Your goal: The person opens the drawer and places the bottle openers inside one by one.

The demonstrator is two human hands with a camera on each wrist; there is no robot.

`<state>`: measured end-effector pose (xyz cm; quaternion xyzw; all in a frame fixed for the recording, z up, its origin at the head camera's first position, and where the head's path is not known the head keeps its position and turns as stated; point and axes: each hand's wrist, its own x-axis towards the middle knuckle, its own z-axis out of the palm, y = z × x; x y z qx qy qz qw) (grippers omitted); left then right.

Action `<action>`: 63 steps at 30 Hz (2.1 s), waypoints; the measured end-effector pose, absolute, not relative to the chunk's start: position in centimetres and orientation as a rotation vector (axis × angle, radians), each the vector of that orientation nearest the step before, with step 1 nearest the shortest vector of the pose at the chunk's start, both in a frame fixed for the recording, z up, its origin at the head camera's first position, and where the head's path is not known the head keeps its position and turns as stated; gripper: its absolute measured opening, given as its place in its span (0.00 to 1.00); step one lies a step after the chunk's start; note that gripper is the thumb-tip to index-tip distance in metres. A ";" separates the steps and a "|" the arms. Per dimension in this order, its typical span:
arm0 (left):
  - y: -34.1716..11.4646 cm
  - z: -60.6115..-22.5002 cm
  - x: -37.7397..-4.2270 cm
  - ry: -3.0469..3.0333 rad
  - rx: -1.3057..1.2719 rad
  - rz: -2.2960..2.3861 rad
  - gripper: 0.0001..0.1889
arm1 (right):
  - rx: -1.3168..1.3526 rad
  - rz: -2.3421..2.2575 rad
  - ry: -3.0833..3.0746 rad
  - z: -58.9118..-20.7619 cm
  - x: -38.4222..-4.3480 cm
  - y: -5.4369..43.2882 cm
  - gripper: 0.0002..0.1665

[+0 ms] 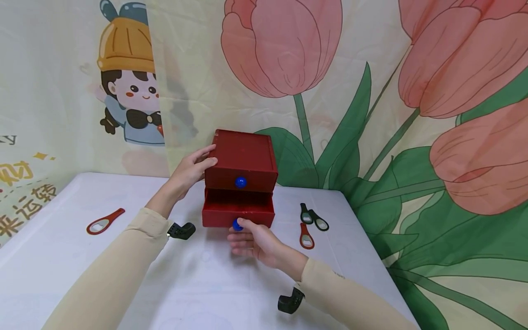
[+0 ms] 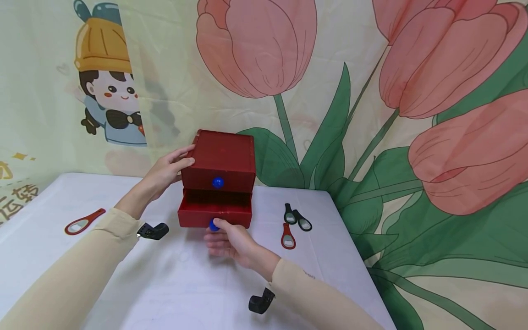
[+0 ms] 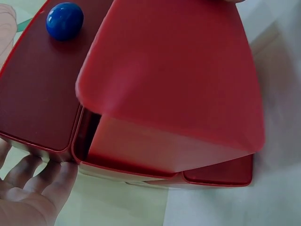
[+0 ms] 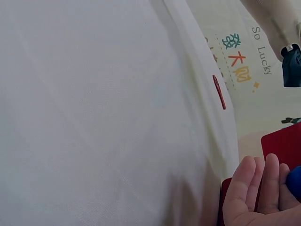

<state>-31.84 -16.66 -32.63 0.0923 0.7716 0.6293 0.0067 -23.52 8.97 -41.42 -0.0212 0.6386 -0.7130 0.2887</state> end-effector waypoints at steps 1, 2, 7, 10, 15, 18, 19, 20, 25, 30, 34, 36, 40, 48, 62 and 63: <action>-16.7 -32.6 -31.8 2.418 0.289 1.966 0.35 | -0.058 -1.902 1.705 -41.4 -23.4 9.0 0.30; -16.7 -32.6 -31.8 2.421 0.289 1.964 0.35 | -0.061 -1.901 1.705 -41.4 -23.3 9.0 0.30; -16.7 -32.5 -31.7 2.420 0.298 1.970 0.35 | -0.060 -1.893 1.711 -41.3 -22.8 9.1 0.29; -16.6 -32.5 -31.7 2.415 0.298 1.973 0.35 | -0.060 -1.889 1.714 -41.3 -22.5 9.1 0.29; -16.6 -32.6 -31.7 2.420 0.298 1.968 0.35 | -0.056 -1.880 1.714 -41.2 -22.0 9.2 0.29; -16.6 -32.6 -31.7 2.433 0.297 1.957 0.36 | -0.061 -1.872 1.709 -41.1 -21.6 9.2 0.29; -16.6 -32.6 -31.7 2.436 0.297 1.955 0.36 | -0.064 -1.870 1.707 -41.1 -21.4 9.2 0.29; -16.6 -32.7 -31.7 2.439 0.297 1.954 0.36 | -0.067 -1.867 1.707 -41.1 -21.3 9.2 0.29; -16.6 -32.7 -31.6 2.440 0.297 1.956 0.36 | -0.079 -1.858 1.707 -41.1 -20.9 9.2 0.29; -16.7 -32.8 -31.6 2.438 0.299 1.959 0.36 | -0.082 -1.853 1.705 -41.0 -20.6 9.3 0.29; -16.7 -32.7 -31.7 2.432 0.298 1.962 0.35 | -0.073 -1.854 1.712 -41.0 -20.4 9.4 0.29; -16.7 -32.7 -31.7 2.427 0.298 1.963 0.35 | -0.069 -1.854 1.714 -41.0 -20.3 9.4 0.29; -16.7 -32.7 -31.7 2.422 0.298 1.966 0.35 | -0.065 -1.851 1.716 -41.1 -20.1 9.5 0.29; -16.7 -32.7 -31.7 2.422 0.296 1.967 0.35 | -0.067 -1.850 1.718 -41.1 -19.9 9.6 0.30; -16.7 -32.9 -31.7 2.419 0.302 1.975 0.35 | -0.086 -1.831 1.641 -41.5 -20.1 10.2 0.34; -16.7 -32.9 -31.7 2.418 0.304 1.975 0.35 | -0.091 -1.824 1.642 -41.5 -20.1 10.2 0.34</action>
